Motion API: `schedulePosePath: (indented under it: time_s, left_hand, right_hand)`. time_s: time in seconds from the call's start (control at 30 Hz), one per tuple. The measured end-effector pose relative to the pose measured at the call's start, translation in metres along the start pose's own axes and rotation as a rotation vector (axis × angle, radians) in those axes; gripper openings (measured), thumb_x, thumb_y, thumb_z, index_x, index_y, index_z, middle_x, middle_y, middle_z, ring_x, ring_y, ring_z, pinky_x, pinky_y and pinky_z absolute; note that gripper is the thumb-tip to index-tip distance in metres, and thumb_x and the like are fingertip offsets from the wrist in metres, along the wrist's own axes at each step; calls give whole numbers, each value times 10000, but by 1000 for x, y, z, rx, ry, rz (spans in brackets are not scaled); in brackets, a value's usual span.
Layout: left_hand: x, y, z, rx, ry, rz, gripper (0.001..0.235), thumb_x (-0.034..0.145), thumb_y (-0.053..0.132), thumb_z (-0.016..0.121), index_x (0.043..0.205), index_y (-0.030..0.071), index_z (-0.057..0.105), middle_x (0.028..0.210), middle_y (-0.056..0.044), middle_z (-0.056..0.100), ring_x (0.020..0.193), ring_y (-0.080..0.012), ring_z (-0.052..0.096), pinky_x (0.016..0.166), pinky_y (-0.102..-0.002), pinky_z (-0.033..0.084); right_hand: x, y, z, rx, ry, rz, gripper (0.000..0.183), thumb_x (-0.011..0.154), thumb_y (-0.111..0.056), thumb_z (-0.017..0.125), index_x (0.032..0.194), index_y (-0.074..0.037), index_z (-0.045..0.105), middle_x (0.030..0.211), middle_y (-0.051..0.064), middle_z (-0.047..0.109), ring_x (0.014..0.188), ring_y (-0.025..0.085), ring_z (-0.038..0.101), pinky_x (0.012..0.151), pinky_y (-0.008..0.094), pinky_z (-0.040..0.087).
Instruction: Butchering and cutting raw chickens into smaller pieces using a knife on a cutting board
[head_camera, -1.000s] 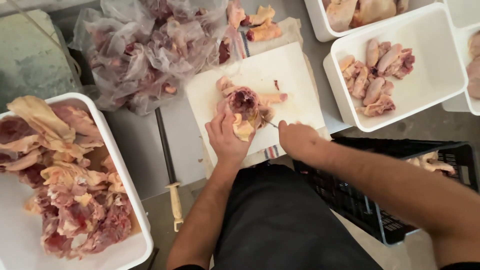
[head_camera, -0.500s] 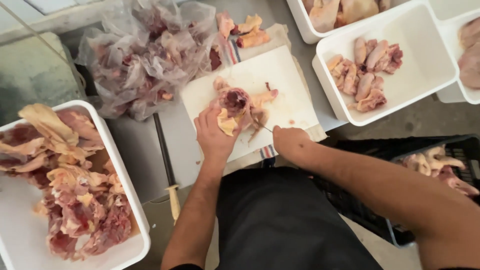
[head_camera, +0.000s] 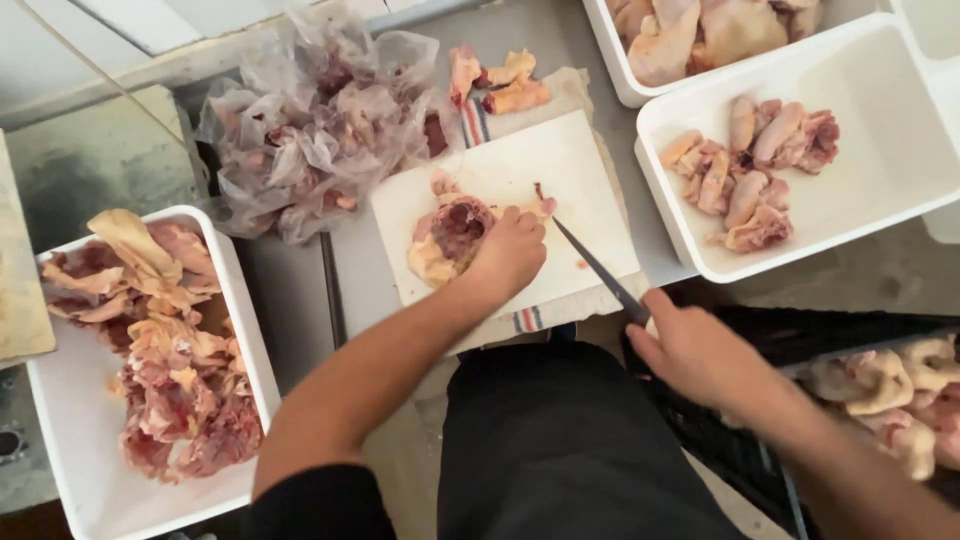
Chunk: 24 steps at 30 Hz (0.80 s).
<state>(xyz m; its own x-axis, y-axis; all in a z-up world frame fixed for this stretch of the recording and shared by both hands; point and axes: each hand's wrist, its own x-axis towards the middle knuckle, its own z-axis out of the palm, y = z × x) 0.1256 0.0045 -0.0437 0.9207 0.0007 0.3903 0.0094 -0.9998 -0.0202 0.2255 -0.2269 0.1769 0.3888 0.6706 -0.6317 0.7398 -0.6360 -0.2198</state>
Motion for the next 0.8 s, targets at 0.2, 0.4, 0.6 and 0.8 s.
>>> schedulePosePath:
  time_s: [0.2,0.4,0.6,0.8]
  left_hand:
    - [44,-43,-30,73,-632,-6,212,891,152,608,776,158,785,777,-78,730,732,-324,722,671,-589,508]
    - [4,-70,-73,-159,-431,-662,385,827,502,739,904,134,653,822,-90,701,844,-361,748,704,-539,574]
    - [-14,-21,-63,-490,144,-1213,308,926,417,711,856,126,636,705,-143,633,782,-377,717,677,-440,544]
    - [-20,1,-36,-452,531,-1229,255,882,334,785,831,113,667,650,-142,607,698,-374,695,638,-398,546]
  right_hand:
    - [7,64,41,313,-35,103,415,973,-379,570,1256,-79,523,877,309,757,903,482,761,777,545,603]
    - [54,61,71,685,-63,-68,323,964,-333,585,1171,-85,562,649,194,744,536,289,757,515,394,607]
    - [145,-29,57,996,-119,-253,331,1042,-267,476,1227,7,503,605,110,642,379,242,639,386,363,559]
    - [148,-55,37,934,-191,-166,530,992,-285,505,1365,88,451,591,145,615,386,268,630,332,418,560]
